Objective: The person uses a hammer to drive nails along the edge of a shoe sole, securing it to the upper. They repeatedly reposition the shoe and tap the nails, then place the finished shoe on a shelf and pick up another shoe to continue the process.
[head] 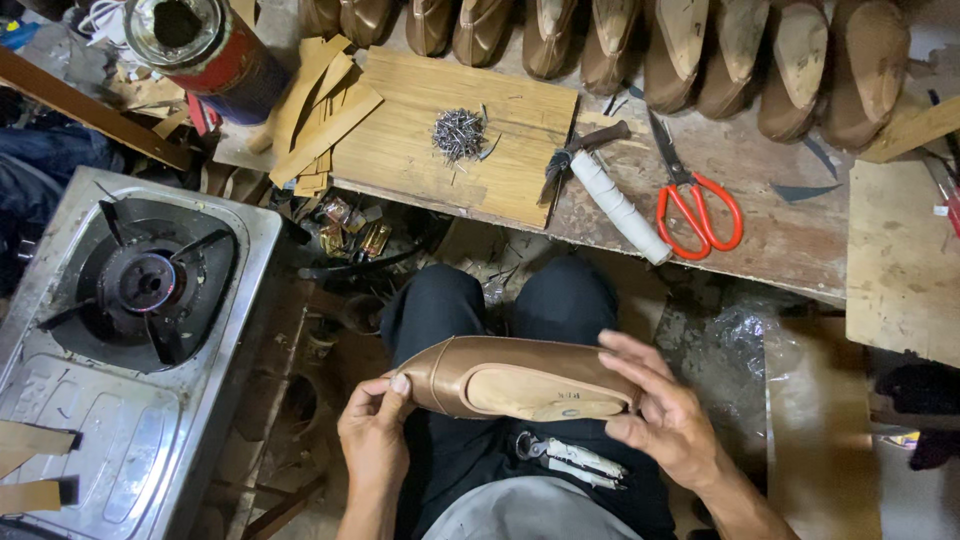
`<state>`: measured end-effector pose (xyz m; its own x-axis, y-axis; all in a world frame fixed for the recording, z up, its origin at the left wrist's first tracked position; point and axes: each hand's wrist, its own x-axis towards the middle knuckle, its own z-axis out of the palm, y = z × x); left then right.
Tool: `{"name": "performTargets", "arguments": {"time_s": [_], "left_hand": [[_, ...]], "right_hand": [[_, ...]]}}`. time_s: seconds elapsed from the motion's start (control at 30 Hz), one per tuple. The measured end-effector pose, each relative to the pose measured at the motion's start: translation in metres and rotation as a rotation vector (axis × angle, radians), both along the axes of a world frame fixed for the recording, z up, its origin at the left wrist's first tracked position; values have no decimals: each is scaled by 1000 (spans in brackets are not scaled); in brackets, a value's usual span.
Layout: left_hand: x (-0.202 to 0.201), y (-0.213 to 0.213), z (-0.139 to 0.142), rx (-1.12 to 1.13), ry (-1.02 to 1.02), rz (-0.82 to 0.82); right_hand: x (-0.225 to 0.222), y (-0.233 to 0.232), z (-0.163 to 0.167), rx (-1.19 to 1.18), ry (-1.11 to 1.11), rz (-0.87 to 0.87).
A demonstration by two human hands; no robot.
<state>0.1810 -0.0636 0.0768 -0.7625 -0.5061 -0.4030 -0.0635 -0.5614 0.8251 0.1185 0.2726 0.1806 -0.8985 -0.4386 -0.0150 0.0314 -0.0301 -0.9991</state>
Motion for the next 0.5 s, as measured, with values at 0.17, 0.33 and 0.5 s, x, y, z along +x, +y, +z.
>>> {"name": "performTargets", "arguments": {"time_s": [0.17, 0.33, 0.5], "left_hand": [[-4, -14, 5, 75, -34, -51], [-7, -18, 11, 98, -58, -111], [-8, -26, 12, 103, -62, -167]], "right_hand": [[-9, 5, 10, 42, 321, 153], [-15, 9, 10, 143, 335, 159], [-21, 12, 3, 116, 314, 180]]}}
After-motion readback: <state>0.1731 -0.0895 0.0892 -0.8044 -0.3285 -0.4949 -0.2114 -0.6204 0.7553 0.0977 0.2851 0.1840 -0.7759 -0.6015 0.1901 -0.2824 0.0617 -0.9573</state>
